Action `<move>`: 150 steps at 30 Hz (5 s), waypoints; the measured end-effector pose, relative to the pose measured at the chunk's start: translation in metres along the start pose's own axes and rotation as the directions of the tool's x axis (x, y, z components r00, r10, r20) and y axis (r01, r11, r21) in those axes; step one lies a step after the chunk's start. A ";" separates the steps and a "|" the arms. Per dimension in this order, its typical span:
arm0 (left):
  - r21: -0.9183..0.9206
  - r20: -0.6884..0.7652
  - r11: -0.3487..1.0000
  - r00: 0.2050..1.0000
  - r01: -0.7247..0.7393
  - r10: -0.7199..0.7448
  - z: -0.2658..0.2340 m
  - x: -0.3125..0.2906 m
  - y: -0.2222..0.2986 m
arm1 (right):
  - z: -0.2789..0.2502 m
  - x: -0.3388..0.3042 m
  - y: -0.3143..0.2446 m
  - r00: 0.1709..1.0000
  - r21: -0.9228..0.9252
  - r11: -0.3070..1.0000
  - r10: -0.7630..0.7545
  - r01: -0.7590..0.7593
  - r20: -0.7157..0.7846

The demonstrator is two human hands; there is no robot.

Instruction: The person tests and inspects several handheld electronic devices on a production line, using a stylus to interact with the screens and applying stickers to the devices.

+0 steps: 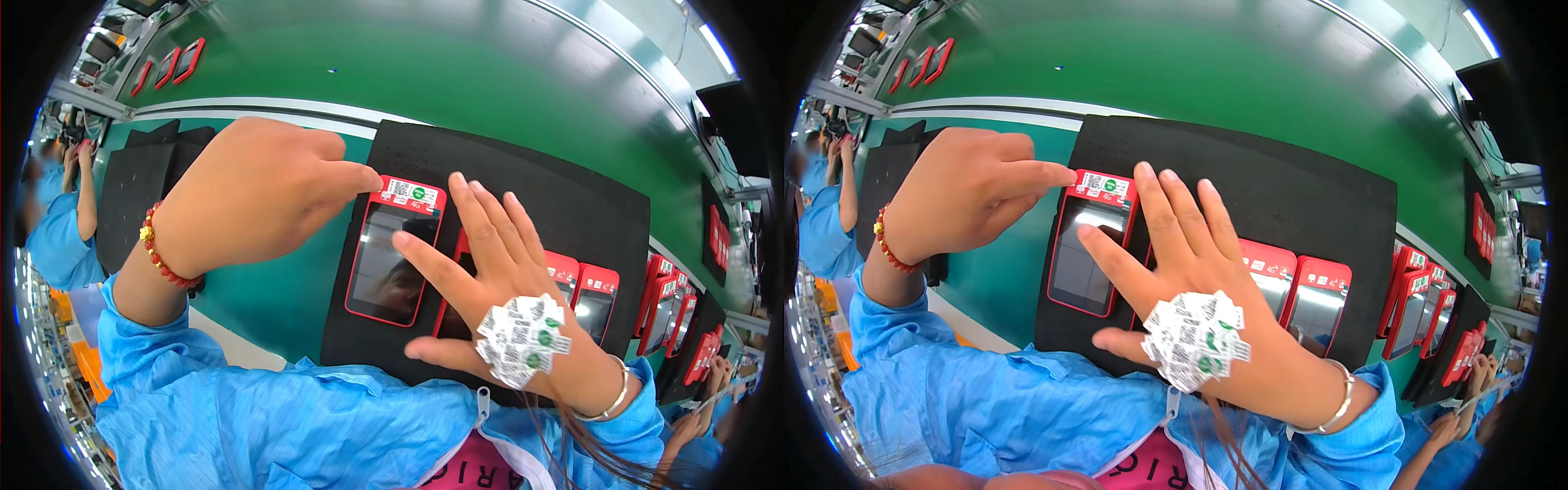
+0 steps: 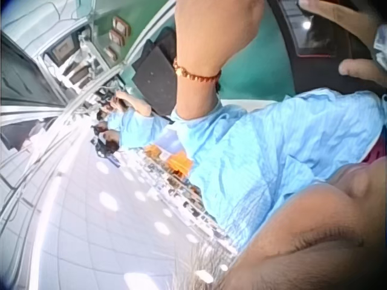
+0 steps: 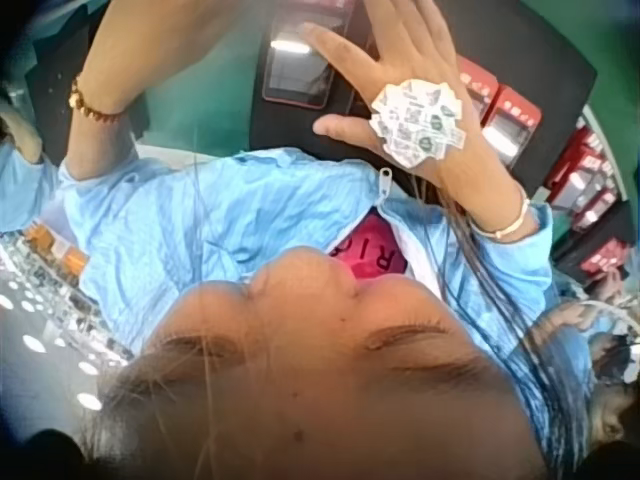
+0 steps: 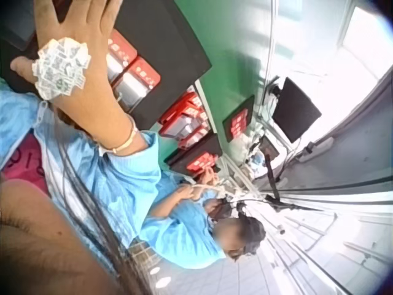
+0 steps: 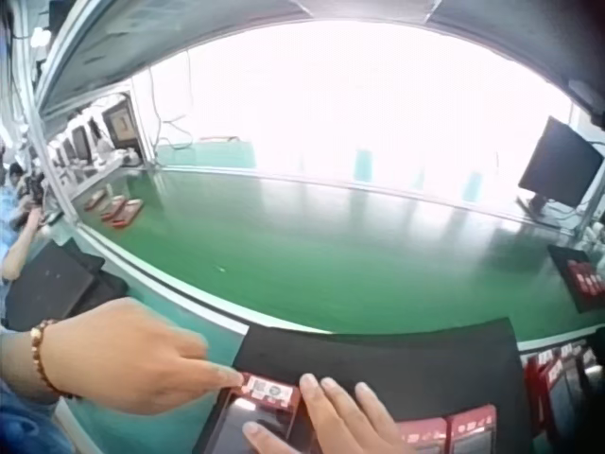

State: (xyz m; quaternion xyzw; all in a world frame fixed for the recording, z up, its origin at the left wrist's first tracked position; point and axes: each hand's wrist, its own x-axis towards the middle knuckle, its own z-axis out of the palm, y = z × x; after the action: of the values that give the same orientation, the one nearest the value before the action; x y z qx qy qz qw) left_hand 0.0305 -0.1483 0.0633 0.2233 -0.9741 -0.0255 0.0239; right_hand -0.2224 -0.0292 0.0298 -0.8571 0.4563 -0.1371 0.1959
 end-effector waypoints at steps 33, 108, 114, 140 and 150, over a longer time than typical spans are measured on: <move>-0.453 -0.234 0.889 0.971 -0.061 -0.052 0.051 0.019 -0.020 | 0.017 0.014 0.008 0.999 0.013 1.000 0.008 -0.007 -0.037; -0.984 -0.171 0.037 0.847 -0.177 -0.504 0.048 0.025 -0.063 | -0.101 -0.145 0.142 0.535 0.898 0.367 0.823 -0.243 -0.192; -0.964 0.256 -0.163 0.906 0.212 -0.337 0.071 0.172 -0.074 | -0.124 -0.109 0.255 0.397 0.763 0.415 0.890 -0.497 -0.225; -0.781 -0.072 0.588 0.903 0.213 -0.423 0.131 0.047 -0.031 | -0.031 -0.217 0.073 0.375 0.058 0.554 0.633 -0.831 -0.677; -0.943 0.065 0.263 0.889 0.203 -0.454 0.128 0.038 -0.023 | 0.033 -0.052 0.015 0.751 0.061 0.926 0.340 -0.374 -0.566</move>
State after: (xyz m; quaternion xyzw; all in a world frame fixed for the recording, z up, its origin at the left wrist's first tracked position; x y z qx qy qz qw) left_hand -0.0015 -0.1803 -0.0642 0.3685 -0.7027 -0.5559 0.2479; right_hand -0.2483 0.0139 -0.0095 -0.6794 0.6523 -0.3323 0.0501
